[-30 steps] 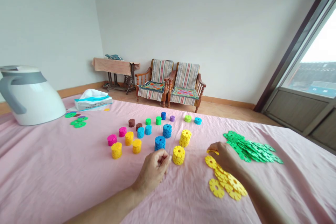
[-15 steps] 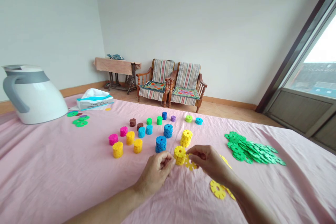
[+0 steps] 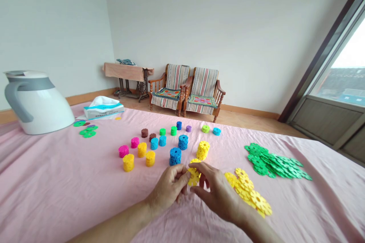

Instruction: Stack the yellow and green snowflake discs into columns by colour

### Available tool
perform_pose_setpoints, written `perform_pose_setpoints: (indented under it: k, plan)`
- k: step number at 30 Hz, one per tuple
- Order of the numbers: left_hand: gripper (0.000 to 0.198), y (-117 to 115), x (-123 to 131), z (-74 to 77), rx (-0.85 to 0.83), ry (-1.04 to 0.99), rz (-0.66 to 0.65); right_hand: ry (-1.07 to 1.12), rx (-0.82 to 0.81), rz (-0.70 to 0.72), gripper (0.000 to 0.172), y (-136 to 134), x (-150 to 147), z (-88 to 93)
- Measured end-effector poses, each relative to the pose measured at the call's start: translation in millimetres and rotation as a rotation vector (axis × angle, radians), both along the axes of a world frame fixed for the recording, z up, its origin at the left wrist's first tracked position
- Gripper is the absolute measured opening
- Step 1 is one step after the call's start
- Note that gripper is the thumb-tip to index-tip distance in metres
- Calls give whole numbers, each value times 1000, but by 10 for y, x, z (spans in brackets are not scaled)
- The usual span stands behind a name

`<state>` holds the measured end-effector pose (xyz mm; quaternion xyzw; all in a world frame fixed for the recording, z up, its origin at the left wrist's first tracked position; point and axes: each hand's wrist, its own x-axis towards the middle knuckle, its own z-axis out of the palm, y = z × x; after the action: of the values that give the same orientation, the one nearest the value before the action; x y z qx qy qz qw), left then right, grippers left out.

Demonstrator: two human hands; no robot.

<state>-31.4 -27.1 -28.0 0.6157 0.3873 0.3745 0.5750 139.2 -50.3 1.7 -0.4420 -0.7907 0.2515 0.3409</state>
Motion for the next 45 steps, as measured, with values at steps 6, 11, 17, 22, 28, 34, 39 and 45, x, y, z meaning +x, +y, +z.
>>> perform_pose_setpoints:
  k: [6, 11, 17, 22, 28, 34, 39, 45]
  plan:
    - [44, -10, 12, 8, -26, -5, 23, 87, -70, 20, 34, 37, -13, 21]
    - [45, 5, 9, 5, 10, -3, 136, 171, -42, -215, 34, 126, 23, -22]
    - [44, 43, -8, -15, 25, 9, 186, 186, 42, -380, 30, 307, 87, -221]
    - [42, 54, -11, -37, 33, 9, 167, 167, 10, -360, 32, 337, 23, -324]
    - [40, 52, -6, -31, 33, 15, 167, 176, -3, -353, 31, 337, -14, -324]
    - [39, 49, -3, -27, 26, 17, 164, 171, -24, -346, 31, 350, -2, -357]
    - [41, 51, -3, -24, 25, 26, 164, 156, -10, -342, 32, 339, 2, -333]
    - [43, 37, 1, 11, 14, 47, 194, 77, -15, -331, 24, 365, 322, -89]
